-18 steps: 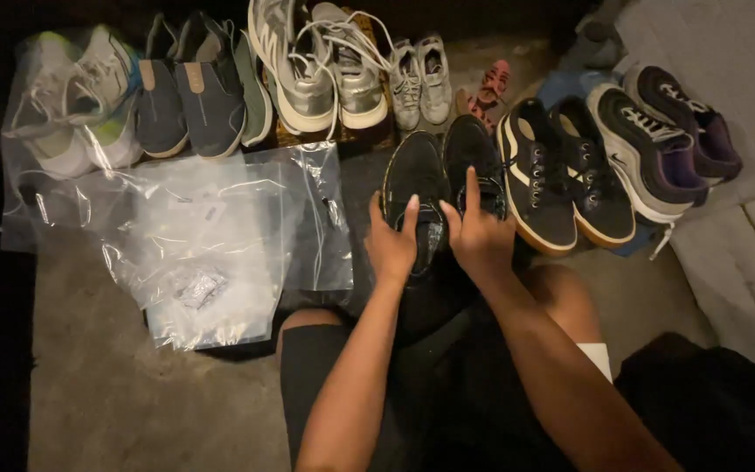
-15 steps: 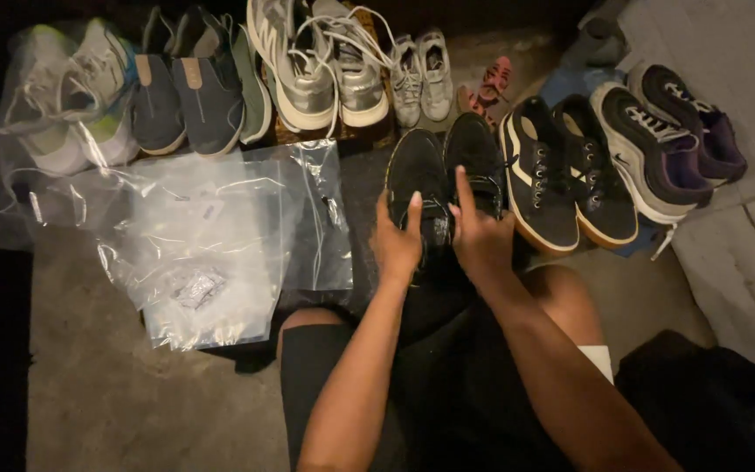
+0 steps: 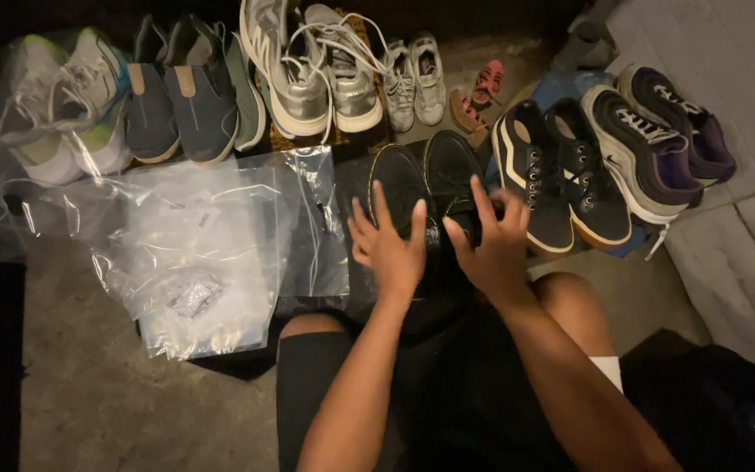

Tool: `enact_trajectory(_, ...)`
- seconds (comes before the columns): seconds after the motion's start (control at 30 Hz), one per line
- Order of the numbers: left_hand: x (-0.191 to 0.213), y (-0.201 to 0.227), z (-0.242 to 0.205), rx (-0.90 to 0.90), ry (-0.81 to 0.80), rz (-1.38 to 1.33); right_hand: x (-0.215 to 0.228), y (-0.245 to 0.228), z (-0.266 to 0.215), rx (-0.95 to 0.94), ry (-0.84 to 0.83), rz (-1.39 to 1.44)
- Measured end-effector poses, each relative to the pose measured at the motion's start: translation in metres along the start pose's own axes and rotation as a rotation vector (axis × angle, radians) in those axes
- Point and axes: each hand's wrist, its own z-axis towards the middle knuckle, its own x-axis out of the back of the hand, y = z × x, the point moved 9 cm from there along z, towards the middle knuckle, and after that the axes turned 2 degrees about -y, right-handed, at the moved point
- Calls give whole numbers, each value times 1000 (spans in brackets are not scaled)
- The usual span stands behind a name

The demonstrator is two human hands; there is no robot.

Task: The person wipes a pair of black shoes with a white cloth, then places them into a clear plastic bag. The surrounding area contains multiple other shoes and plastic bags.

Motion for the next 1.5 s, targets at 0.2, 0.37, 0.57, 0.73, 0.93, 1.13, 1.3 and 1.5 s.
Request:
enact_trajectory(0.2, -36, -8, 13, -122, -150, 68, -29, -7, -9, -17, -81, -47)
enact_trajectory(0.37, -23, -7, 8, -68, -115, -187, -7, -30, 0, 54, 13, -220)
enact_trajectory(0.57, 12, -16, 2, -210, 143, -128, 7, -87, 1, 143, -37, -14)
enact_trajectory(0.73, 71, -60, -1, -159, 405, 66, -6, -135, -8, 271, -108, 139)
enact_trajectory(0.93, 171, -198, 2, 234, 653, 388, -34, -154, -10, 337, -268, 229)
enact_trajectory(1.13, 222, -251, -3, 445, 697, 372, -40, -159, -12, 304, -294, 281)
enact_trajectory(1.3, 237, -253, -3, 489, 782, -172, -55, -158, -17, 324, -347, 279)
enact_trajectory(1.5, 239, -269, 10, 355, 815, -150, -57, -158, -19, 351, -346, 298)
